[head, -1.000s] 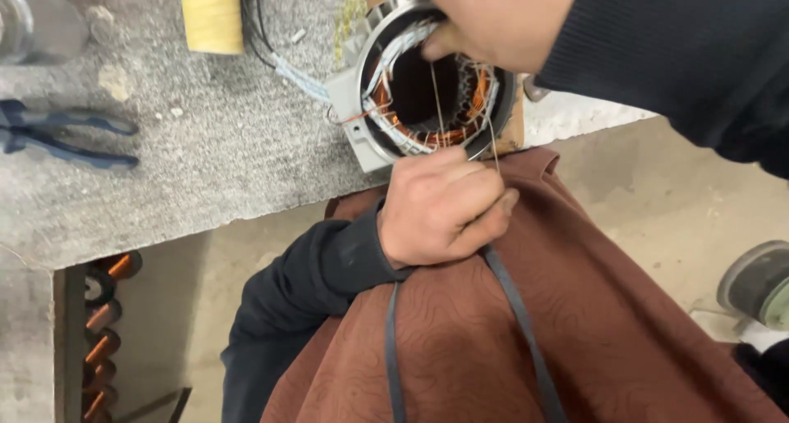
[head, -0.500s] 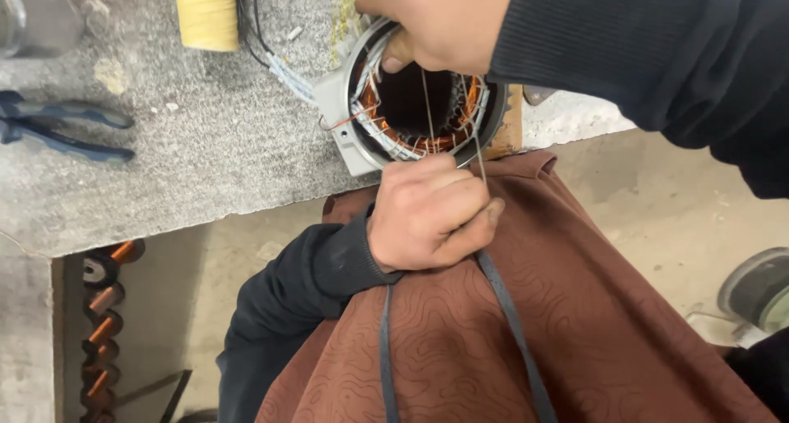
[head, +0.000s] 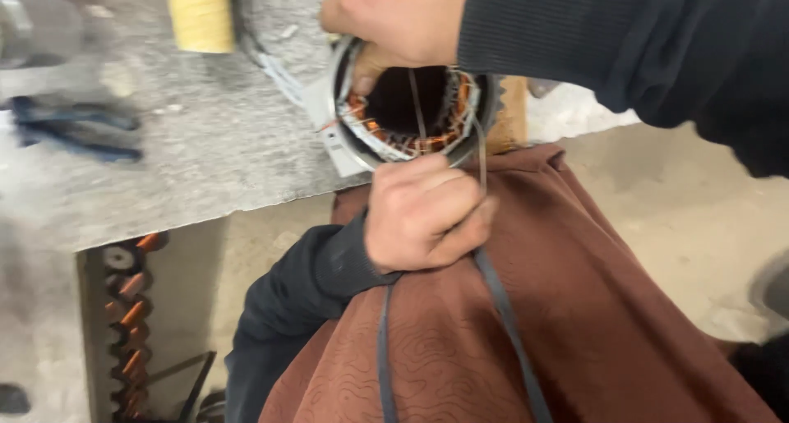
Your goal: Manually winding and lacing the coils inside an electric motor stator on a workshop workbench.
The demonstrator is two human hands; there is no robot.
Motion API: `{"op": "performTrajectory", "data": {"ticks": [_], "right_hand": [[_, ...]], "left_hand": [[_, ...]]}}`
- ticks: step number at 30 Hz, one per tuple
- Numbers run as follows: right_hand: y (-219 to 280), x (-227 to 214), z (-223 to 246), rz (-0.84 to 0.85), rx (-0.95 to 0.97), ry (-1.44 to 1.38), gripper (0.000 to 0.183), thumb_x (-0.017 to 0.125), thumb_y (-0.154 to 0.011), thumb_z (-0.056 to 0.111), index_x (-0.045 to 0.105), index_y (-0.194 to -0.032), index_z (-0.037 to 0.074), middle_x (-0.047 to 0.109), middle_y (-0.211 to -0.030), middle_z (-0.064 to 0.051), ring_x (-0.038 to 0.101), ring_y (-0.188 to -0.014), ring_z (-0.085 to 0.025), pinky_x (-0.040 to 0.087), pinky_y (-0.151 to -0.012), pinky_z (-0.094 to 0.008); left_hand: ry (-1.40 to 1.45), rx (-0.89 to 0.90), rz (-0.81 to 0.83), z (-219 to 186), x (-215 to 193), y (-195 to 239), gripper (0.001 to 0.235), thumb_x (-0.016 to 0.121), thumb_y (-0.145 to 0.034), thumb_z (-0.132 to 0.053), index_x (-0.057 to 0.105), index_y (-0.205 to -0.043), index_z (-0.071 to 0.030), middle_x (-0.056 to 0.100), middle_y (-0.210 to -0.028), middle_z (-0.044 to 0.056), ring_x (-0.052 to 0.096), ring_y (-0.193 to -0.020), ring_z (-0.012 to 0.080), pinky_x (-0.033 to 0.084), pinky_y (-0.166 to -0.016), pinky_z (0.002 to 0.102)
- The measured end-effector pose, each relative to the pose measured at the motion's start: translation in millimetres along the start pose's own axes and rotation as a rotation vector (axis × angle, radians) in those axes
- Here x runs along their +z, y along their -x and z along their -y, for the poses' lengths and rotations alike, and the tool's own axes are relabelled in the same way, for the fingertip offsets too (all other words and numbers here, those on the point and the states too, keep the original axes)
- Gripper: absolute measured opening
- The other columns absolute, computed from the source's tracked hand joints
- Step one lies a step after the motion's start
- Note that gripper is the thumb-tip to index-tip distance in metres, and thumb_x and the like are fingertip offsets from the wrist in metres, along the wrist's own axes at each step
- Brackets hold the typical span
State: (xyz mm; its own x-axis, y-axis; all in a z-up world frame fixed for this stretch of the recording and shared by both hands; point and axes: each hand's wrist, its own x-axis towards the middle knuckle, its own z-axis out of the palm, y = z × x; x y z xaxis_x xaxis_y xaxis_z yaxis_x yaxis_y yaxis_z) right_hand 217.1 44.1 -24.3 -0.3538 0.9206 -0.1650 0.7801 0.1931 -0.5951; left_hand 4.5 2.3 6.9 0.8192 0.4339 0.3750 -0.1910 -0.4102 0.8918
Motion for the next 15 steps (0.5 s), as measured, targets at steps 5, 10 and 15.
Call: {"op": "performTrajectory", "data": {"ticks": [5,10,15], "right_hand": [[11,-6,3,-0.066,-0.006,0.041,0.044,0.084,-0.086,0.024,0.066,-0.113,-0.005,0.071,-0.089,-0.020,0.069,-0.072,-0.035,0.054,-0.060,-0.043],[28,3,5,-0.081,0.091,0.126,0.036,0.080,-0.093,0.022,0.067,-0.117,-0.002,0.071,-0.085,-0.018,0.069,-0.070,-0.033,0.054,-0.061,-0.043],[24,-14,29,-0.050,0.151,0.213,0.031,0.078,-0.096,0.022,0.068,-0.116,-0.001,0.070,-0.083,-0.018,0.069,-0.068,-0.034,0.054,-0.061,-0.043]], "left_hand": [[0.022,-0.006,0.023,-3,6,-2,0.026,0.073,-0.091,-0.005,0.054,-0.073,-0.006,0.048,-0.067,0.008,0.045,-0.059,0.0264,0.037,-0.055,0.040],[0.045,-0.040,0.004,-5,7,2,0.028,0.073,-0.091,-0.006,0.052,-0.071,-0.006,0.048,-0.066,0.008,0.045,-0.059,0.0272,0.037,-0.055,0.040],[0.048,-0.078,-0.026,-6,11,1,0.026,0.073,-0.093,-0.008,0.055,-0.073,-0.006,0.051,-0.067,0.007,0.047,-0.060,0.0265,0.038,-0.051,0.037]]}}
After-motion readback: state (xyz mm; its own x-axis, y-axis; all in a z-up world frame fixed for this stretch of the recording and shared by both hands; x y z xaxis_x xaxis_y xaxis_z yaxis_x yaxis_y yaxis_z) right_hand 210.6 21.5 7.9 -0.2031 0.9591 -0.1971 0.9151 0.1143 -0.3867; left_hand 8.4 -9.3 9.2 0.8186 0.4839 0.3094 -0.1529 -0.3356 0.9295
